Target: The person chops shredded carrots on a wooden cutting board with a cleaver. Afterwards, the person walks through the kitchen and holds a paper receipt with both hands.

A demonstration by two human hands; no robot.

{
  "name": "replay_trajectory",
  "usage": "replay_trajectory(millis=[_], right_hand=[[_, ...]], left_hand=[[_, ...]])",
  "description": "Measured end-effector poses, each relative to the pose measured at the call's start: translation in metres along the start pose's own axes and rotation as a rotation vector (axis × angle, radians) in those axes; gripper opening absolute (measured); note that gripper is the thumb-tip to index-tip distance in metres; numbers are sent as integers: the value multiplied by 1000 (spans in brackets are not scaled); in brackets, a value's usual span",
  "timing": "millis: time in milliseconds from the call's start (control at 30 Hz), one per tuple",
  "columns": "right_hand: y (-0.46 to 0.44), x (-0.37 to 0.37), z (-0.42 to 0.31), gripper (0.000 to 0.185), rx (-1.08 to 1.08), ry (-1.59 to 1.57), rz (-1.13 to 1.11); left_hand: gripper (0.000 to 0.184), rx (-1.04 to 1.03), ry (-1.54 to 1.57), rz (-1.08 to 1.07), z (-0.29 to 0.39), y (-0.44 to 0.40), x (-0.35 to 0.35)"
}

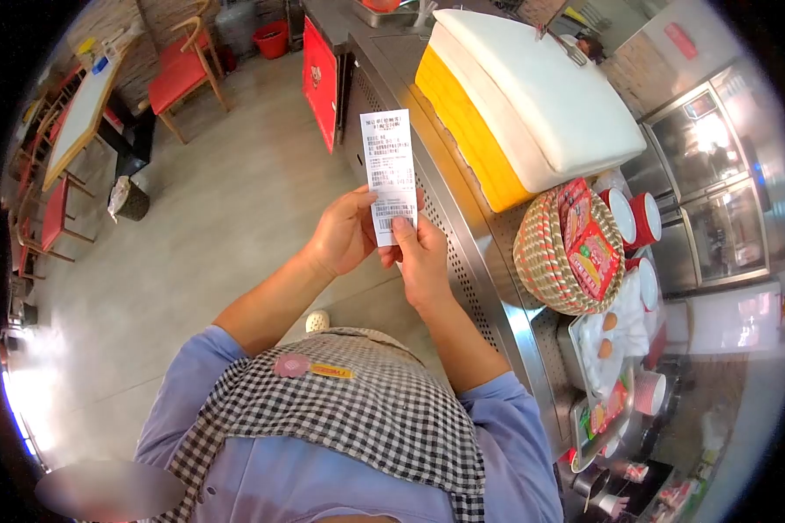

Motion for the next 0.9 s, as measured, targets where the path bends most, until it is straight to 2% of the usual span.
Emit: replay_trajectory(millis=[233,667,900], right_hand=[[-13,-13,5,22,49,41,19],[-25,-21,9,25,72,39,3],[-25,-22,8,19,30,14,-6]], left_hand=[[47,45,-9,-103,11,-6,17],[47,5,18,-45,25,-4,20],[45,-17,1,-43,26,0,19]])
Point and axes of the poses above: each hand's wrist, its own y-axis away from the middle knuckle, its own x-axis out of the back of the hand, z = x × y, the point moved 5 cm from there along -y, towards the middle knuckle, and after that the axes turned 10 degrees about x, right-handed, at the moved point
